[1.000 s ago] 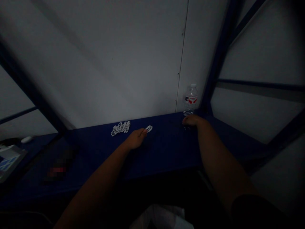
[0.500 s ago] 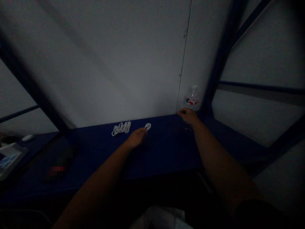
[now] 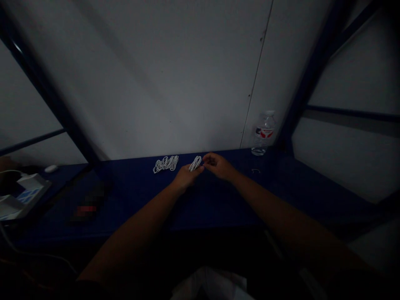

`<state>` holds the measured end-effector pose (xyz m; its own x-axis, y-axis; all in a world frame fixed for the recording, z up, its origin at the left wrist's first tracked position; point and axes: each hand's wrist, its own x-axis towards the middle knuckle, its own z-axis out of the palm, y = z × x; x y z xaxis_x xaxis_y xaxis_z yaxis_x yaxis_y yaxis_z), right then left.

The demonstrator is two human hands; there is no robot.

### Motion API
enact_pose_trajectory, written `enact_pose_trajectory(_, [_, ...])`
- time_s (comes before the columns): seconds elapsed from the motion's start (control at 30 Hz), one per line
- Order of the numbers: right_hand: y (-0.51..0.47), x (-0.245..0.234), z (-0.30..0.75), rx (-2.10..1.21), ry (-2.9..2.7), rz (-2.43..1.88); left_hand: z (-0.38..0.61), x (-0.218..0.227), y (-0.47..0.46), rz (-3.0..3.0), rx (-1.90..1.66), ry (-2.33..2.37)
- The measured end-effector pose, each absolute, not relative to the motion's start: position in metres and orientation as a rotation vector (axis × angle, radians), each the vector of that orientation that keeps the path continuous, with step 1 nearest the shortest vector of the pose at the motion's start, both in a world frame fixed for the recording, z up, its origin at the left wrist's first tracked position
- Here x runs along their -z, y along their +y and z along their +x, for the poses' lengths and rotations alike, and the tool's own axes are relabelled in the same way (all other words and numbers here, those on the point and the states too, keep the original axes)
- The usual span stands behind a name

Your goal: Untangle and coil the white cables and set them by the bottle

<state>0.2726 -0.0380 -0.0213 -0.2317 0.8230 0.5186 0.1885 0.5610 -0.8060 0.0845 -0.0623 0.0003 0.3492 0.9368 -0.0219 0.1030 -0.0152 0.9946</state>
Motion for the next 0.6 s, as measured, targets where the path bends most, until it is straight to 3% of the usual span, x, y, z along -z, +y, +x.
enact_pose_trajectory(0.6, [-0.05, -0.003, 0.297, -0.921, -1.742, -0.772, 0.077, -0.008, -0.059, 1.523, -0.762, 0.985])
